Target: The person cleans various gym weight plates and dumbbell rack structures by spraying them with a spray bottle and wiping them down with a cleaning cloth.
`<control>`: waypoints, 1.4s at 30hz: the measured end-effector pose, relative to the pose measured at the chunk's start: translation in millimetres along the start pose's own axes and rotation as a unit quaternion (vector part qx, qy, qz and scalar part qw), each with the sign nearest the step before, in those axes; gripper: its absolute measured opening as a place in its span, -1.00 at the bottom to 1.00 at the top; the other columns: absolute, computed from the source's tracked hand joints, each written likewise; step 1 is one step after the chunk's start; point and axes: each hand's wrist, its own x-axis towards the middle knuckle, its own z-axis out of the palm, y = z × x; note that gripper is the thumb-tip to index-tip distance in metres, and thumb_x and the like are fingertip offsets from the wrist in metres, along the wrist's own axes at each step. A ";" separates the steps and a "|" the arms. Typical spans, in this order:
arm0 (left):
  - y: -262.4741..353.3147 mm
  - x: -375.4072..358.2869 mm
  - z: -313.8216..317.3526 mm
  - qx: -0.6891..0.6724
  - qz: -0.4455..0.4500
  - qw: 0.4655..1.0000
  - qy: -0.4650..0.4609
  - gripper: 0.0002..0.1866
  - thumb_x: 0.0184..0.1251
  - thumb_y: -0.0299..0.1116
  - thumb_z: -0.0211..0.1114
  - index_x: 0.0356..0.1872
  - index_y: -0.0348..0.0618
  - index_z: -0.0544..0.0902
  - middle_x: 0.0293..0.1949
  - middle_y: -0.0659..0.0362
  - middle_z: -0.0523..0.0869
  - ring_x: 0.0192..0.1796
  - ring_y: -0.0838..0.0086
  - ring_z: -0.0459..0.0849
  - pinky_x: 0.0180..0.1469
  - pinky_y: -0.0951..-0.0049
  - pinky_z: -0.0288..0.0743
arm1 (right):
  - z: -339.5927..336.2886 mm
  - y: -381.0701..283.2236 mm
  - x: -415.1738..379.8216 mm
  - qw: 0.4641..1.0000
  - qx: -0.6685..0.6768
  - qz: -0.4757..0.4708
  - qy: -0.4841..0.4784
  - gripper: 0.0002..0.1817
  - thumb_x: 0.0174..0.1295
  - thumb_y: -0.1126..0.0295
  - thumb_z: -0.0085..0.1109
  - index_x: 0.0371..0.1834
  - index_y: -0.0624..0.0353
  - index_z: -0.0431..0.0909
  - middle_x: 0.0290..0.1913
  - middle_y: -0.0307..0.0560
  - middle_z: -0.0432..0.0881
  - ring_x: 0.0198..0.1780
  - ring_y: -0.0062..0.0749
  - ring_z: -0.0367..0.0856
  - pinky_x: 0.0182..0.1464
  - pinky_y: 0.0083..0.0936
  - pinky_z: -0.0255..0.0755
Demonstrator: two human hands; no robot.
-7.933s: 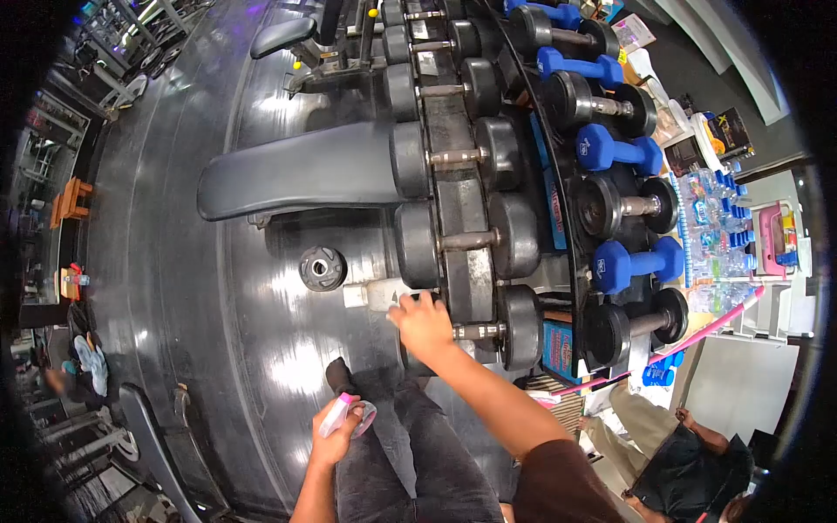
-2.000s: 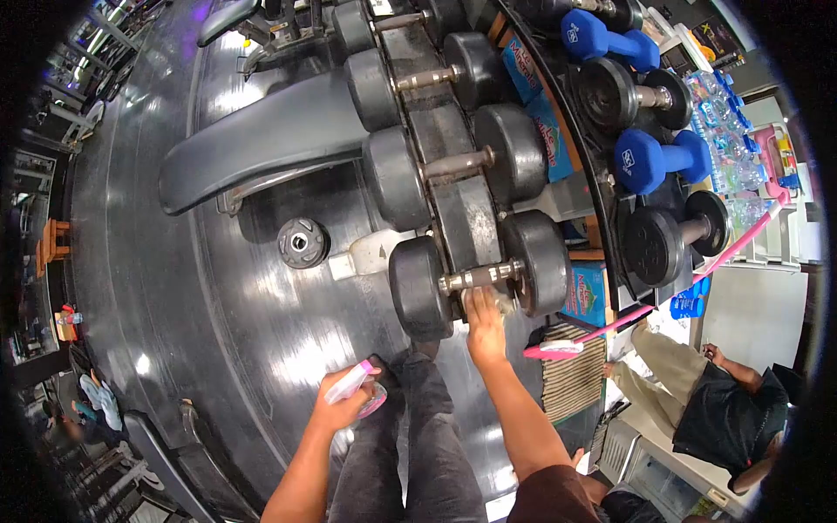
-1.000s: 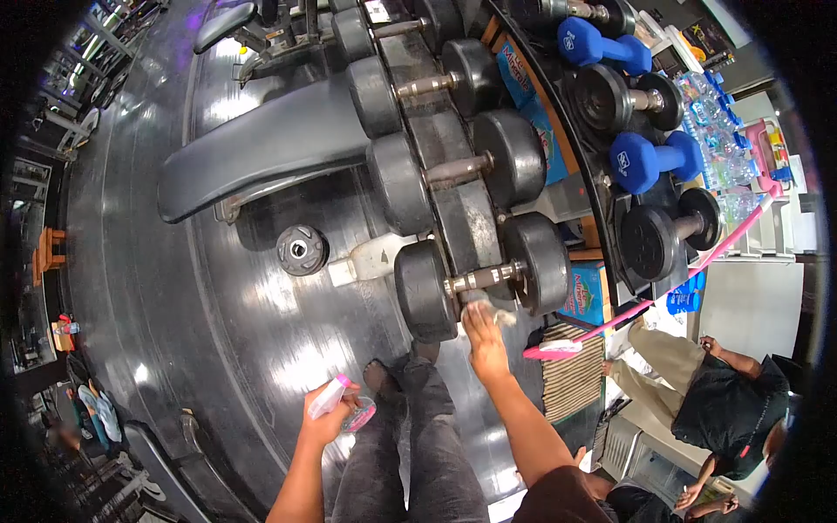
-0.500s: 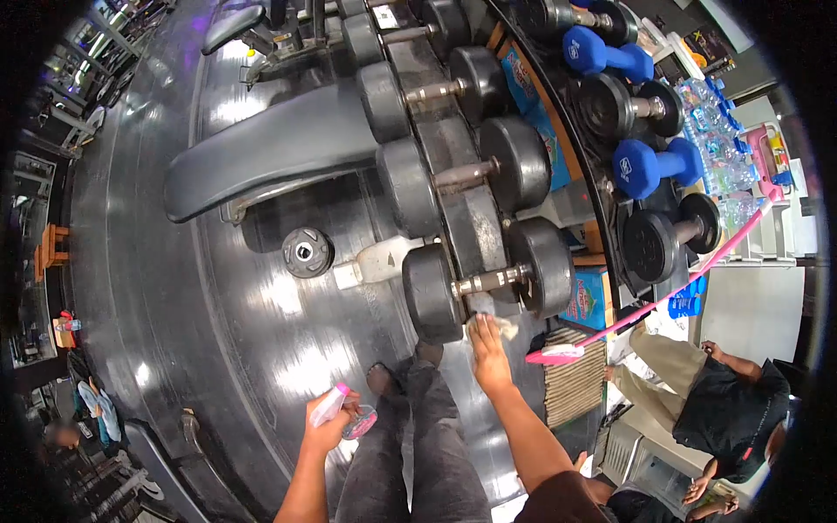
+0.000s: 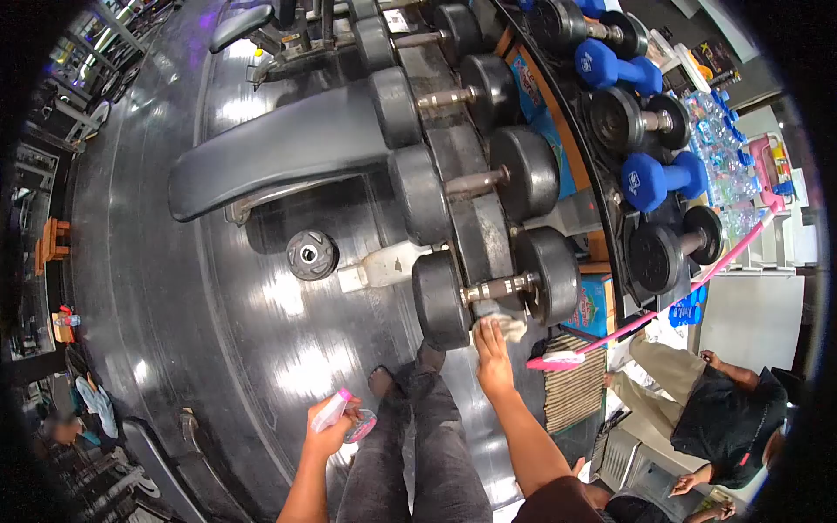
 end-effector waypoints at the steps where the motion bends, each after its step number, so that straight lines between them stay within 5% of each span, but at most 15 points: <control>1: 2.9 0.5 -0.2 -0.002 0.006 1.000 -0.002 -0.68 0.14 -0.54 0.24 -0.06 -0.30 0.77 -0.37 0.19 0.76 -0.28 0.54 0.73 -0.13 0.47 0.63 | -4.5 4.0 -2.9 1.000 0.016 -0.001 -0.023 -0.30 0.04 0.79 0.04 0.39 0.32 0.48 0.57 0.18 0.30 0.63 0.14 0.14 0.64 -0.07 0.09; 3: 5.9 0.0 -1.7 -0.004 0.014 1.000 -0.004 -0.68 0.14 -0.54 0.24 -0.07 -0.30 0.77 -0.36 0.19 0.77 -0.29 0.54 0.73 -0.13 0.47 0.63 | -17.7 7.5 13.8 0.999 0.033 0.001 0.031 -0.33 0.08 0.76 0.05 0.38 0.36 0.46 0.54 0.33 0.30 0.59 0.25 0.20 0.63 -0.05 0.09; 6: 9.7 5.4 -7.5 0.042 0.023 0.999 -0.014 -0.71 0.17 -0.52 0.28 -0.07 -0.27 0.77 -0.34 0.19 0.78 -0.29 0.55 0.74 -0.16 0.47 0.62 | -15.1 16.2 57.9 0.998 -0.003 0.059 0.024 -0.29 0.09 0.73 0.06 0.44 0.29 0.42 0.54 0.32 0.30 0.57 0.32 0.20 0.56 0.00 0.19; 10: 7.5 8.0 -12.4 0.038 0.023 0.999 -0.008 -0.71 0.19 -0.50 0.29 -0.05 -0.25 0.78 -0.34 0.20 0.78 -0.28 0.56 0.74 -0.18 0.48 0.61 | 12.1 14.6 93.4 0.985 -0.108 -0.005 0.132 -0.23 0.01 0.75 0.14 0.44 0.28 0.42 0.57 0.21 0.27 0.58 0.27 0.17 0.55 -0.01 0.20; 14: 1.1 6.2 -20.7 0.005 -0.007 1.000 -0.005 -0.71 0.20 -0.48 0.31 -0.05 -0.23 0.78 -0.33 0.19 0.79 -0.27 0.58 0.73 -0.17 0.48 0.60 | -5.9 -8.6 34.6 0.999 -0.041 0.031 0.018 -0.15 -0.08 0.77 0.23 0.46 0.27 0.41 0.60 0.17 0.24 0.62 0.22 0.13 0.61 -0.08 0.14; 16: 5.0 6.7 -25.5 0.007 -0.021 1.000 -0.003 -0.72 0.20 -0.47 0.31 -0.06 -0.23 0.78 -0.32 0.19 0.79 -0.26 0.57 0.74 -0.16 0.48 0.61 | -3.5 0.1 -3.3 0.998 -0.068 -0.010 -0.008 -0.18 -0.05 0.75 0.23 0.45 0.27 0.42 0.59 0.18 0.26 0.61 0.17 0.16 0.62 -0.11 0.14; 20: -2.7 12.8 -34.3 -0.014 -0.006 1.000 0.020 -0.74 0.20 -0.45 0.33 -0.09 -0.23 0.77 -0.33 0.17 0.80 -0.27 0.55 0.75 -0.16 0.46 0.62 | 20.6 1.2 -65.9 0.993 0.070 0.078 -0.047 -0.40 0.18 0.66 0.19 0.37 0.23 0.53 0.46 0.22 0.47 0.51 0.16 0.38 0.53 -0.14 0.30; 23: -11.7 27.2 -40.0 0.001 -0.010 0.998 0.055 -0.78 0.22 -0.45 0.33 -0.13 -0.24 0.76 -0.33 0.14 0.80 -0.28 0.52 0.77 -0.16 0.45 0.62 | 21.7 -34.8 -83.7 0.935 0.222 0.237 -0.143 -0.51 0.31 0.58 0.19 0.35 0.21 0.56 0.41 0.21 0.53 0.50 0.08 0.43 0.49 -0.18 0.35; 26: -7.4 45.5 -43.6 0.038 -0.015 0.997 0.072 -0.83 0.23 -0.44 0.35 -0.18 -0.24 0.75 -0.31 0.08 0.82 -0.26 0.46 0.79 -0.16 0.43 0.63 | 10.4 -69.6 -75.0 0.893 0.312 0.253 -0.203 -0.56 0.41 0.50 0.18 0.36 0.17 0.56 0.44 0.18 0.52 0.52 -0.05 0.42 0.49 -0.28 0.33; 33: -3.1 89.6 -23.5 0.050 -0.020 0.996 0.076 -0.84 0.23 -0.44 0.39 -0.19 -0.22 0.75 -0.33 0.09 0.81 -0.29 0.49 0.77 -0.17 0.44 0.63 | -37.3 -155.5 6.2 0.907 0.359 0.082 -0.206 -0.58 0.43 0.51 0.20 0.35 0.22 0.56 0.44 0.16 0.51 0.52 -0.04 0.42 0.50 -0.32 0.31; 42: -23.1 116.7 -49.6 0.048 0.034 0.997 0.050 -0.90 0.25 -0.51 0.32 -0.24 -0.26 0.71 -0.44 0.20 0.75 -0.42 0.60 0.71 -0.36 0.52 0.56 | 62.9 -198.9 159.1 0.986 0.157 -0.061 -0.012 -0.29 0.07 0.78 0.18 0.39 0.15 0.50 0.55 0.14 0.32 0.61 0.20 0.17 0.61 -0.01 0.11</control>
